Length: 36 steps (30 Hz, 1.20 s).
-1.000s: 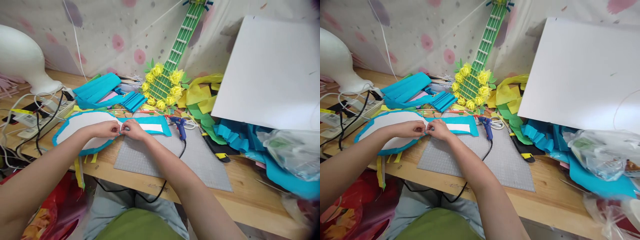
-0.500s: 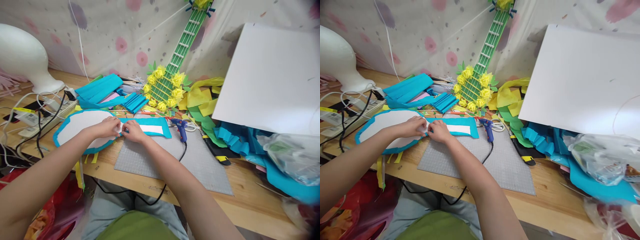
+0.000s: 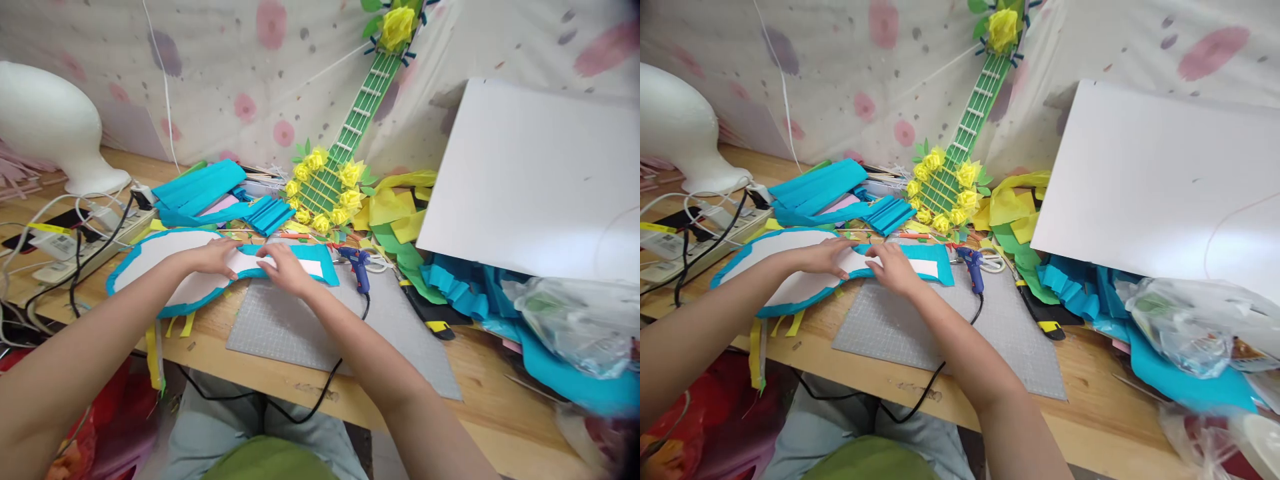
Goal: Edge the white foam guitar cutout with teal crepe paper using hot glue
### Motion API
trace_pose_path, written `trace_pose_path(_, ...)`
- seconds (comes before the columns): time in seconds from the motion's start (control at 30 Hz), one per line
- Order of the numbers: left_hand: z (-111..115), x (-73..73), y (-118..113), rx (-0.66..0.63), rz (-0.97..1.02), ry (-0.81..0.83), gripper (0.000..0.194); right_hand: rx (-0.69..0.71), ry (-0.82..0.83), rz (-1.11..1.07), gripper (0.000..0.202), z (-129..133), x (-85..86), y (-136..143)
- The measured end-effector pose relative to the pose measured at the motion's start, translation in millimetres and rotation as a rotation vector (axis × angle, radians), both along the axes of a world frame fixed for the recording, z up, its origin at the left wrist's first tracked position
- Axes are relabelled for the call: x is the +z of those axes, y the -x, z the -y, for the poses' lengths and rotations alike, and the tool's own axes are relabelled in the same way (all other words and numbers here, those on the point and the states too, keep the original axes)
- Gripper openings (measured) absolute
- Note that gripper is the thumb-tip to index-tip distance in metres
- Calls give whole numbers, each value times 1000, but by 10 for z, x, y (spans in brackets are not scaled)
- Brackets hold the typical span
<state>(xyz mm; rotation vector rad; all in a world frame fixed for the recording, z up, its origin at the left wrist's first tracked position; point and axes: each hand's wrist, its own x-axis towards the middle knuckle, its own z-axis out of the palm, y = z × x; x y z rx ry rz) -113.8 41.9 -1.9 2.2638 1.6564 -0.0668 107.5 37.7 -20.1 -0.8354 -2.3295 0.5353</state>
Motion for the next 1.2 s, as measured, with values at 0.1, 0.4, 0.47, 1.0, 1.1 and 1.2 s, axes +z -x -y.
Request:
trace_pose_path(0.1,7,50,-37,25,-101,78,92,-148,-125,-159,16,-23,349,-626)
trace_pose_path(0.4,-55,52,-541,-96,-83,10,100,-694,28,314,18,-542,372,-2157)
trace_pose_path(0.47,-68,24,-612,-86,-110,17,97,-542,53,612,24,-613,172,-2163)
trace_pose_path(1.0,-55,-121,-630,62,-117,-175,72,-511,-229,1150,28,-747,530,-2234)
trace_pose_path(1.1,-75,-145,-685,61,-38,-180,71,-607,-157,1219,31,-756,734,-2280)
trace_pose_path(1.2,-97,-134,-664,122,141,-169,58,-675,-119,1185,36,-743,925,-2254)
